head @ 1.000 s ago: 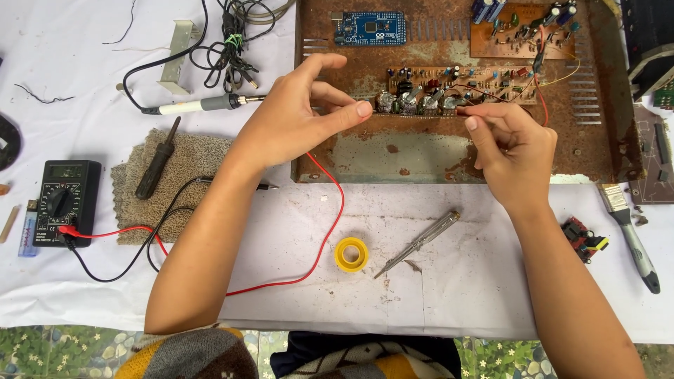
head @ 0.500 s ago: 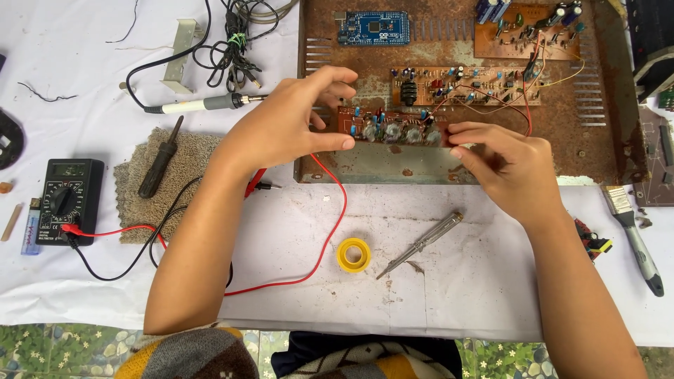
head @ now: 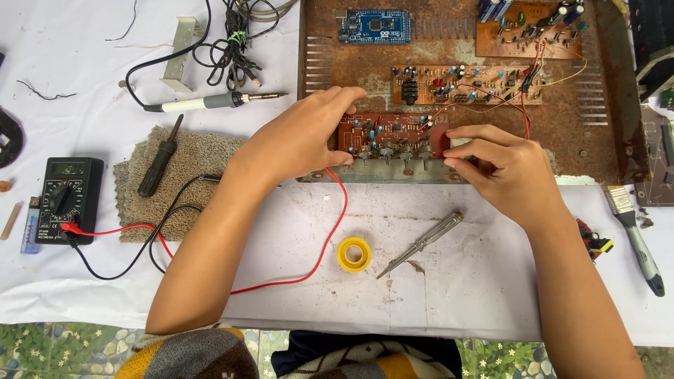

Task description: Adjusting and inspecting components on a circuit board within an electronic device.

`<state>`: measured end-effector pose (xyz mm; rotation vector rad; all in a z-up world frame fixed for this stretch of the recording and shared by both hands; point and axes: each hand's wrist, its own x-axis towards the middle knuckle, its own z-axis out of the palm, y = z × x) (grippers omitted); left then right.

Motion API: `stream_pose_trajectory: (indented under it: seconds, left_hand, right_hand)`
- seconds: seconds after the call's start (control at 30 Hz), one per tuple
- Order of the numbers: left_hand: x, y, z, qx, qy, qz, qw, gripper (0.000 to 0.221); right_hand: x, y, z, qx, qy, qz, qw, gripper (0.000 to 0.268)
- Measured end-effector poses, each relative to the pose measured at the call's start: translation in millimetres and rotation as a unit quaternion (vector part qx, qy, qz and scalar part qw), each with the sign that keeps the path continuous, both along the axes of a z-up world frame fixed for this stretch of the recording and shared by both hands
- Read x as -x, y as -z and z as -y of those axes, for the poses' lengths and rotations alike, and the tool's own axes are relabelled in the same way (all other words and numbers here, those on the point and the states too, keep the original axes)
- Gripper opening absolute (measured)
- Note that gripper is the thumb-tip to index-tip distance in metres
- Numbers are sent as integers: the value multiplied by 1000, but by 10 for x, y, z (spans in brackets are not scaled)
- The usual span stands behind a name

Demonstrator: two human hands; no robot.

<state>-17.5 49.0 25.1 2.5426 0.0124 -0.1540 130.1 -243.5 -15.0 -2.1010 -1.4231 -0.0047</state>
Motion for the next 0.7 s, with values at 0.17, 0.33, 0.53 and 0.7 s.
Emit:
stream_pose_trajectory:
  seconds: [0.17, 0.33, 0.53, 0.7]
  left_hand:
    - [-13, 68, -2, -36, 22, 33, 999, 90]
    - [-13, 68, 9, -43, 23, 43, 998, 85]
    - [-42, 110, 33, -66, 11, 38, 997, 86]
    - [-24, 89, 47, -81, 14, 46, 996, 86]
  right_hand:
    - [39, -69, -29, 9, 3, 8, 1000, 7]
    - [55, -48, -44, 24, 17, 36, 999, 7]
    - [75, -43, -75, 84, 51, 90, 991, 3]
    - [69, -47, -92, 94, 56, 88, 990, 3]
